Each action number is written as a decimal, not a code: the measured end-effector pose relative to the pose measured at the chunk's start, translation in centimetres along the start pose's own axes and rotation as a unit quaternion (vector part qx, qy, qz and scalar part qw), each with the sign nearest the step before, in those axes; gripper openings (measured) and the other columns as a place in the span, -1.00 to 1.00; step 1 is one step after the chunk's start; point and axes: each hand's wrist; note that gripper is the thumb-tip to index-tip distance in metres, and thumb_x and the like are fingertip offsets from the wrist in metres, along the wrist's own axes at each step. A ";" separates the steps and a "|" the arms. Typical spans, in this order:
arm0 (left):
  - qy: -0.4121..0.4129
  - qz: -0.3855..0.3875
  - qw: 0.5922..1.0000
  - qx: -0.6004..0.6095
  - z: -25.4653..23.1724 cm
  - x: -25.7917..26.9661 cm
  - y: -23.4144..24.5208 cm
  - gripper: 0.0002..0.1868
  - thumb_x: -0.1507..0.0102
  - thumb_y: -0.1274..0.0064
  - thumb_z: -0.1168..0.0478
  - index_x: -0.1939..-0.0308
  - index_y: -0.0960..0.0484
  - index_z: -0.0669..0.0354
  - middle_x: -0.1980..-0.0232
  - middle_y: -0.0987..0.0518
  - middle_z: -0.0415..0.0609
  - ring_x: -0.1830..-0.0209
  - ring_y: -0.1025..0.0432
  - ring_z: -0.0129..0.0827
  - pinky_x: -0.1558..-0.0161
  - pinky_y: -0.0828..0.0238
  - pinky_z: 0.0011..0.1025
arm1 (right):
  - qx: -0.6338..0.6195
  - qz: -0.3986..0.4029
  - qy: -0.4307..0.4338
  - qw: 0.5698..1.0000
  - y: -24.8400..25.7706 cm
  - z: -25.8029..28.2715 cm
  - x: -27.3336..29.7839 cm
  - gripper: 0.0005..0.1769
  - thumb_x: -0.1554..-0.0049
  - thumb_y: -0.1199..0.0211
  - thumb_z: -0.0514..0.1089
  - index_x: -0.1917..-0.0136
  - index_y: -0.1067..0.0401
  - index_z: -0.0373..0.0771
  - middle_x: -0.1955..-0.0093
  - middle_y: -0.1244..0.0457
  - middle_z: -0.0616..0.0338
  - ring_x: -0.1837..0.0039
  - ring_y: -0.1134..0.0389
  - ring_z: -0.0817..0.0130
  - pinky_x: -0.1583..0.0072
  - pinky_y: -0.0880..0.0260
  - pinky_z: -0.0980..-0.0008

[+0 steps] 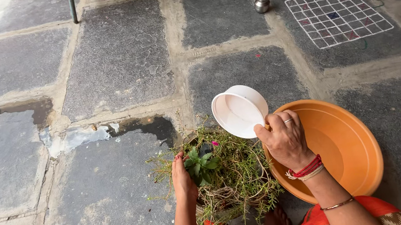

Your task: The person waters a small plant in a pot by hand using water from a white cup while sitting on the floor.

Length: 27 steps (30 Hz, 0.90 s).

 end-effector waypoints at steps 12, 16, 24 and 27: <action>-0.003 0.011 1.000 0.013 -0.8 0.9 0.1 -0.52 -0.42 0.25 -0.10 -0.28 -0.43 0.08 -0.20 -0.49 0.06 -0.04 -0.44 -0.17 0.02 -0.47 -0.10 | -0.005 -0.005 0.001 1.000 0.9 0.2 -0.3 -0.85 -0.15 -0.33 -0.23 0.00 -0.45 -0.11 0.05 -0.18 0.16 -0.11 -0.20 0.20 -0.27 -0.22 0.10; -0.012 0.017 1.000 0.007 -1.0 1.0 -0.5 -0.51 -0.43 0.23 -0.10 -0.30 -0.43 0.10 -0.20 -0.48 0.06 -0.07 -0.45 -0.20 -0.04 -0.50 -0.17 | 0.011 -0.017 0.007 1.000 0.8 0.0 -0.3 -0.84 -0.16 -0.34 -0.23 -0.01 -0.44 -0.08 0.03 -0.17 0.19 -0.14 -0.19 0.22 -0.29 -0.20 0.11; -0.015 0.018 1.000 0.005 -1.0 1.1 -0.4 -0.50 -0.44 0.23 -0.11 -0.31 -0.43 0.11 -0.21 -0.47 0.06 -0.08 -0.43 -0.21 -0.03 -0.50 -0.20 | 0.021 -0.029 0.024 0.999 0.7 0.0 0.0 -0.81 -0.20 -0.37 -0.20 -0.06 -0.43 -0.07 0.02 -0.15 0.21 -0.15 -0.18 0.24 -0.31 -0.18 0.13; -0.008 0.016 1.000 0.007 -1.3 1.5 -0.6 -0.51 -0.45 0.25 -0.09 -0.31 -0.43 0.13 -0.21 -0.47 0.08 -0.05 -0.43 -0.19 0.00 -0.52 -0.18 | 0.024 -0.034 0.028 0.999 0.7 0.1 -0.1 -0.80 -0.21 -0.38 -0.20 -0.08 -0.43 -0.07 0.01 -0.14 0.21 -0.15 -0.18 0.25 -0.32 -0.18 0.13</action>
Point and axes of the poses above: each hand's wrist, its own x-axis away from the middle knuckle, its own y-axis out of the back of the hand, z = x × y
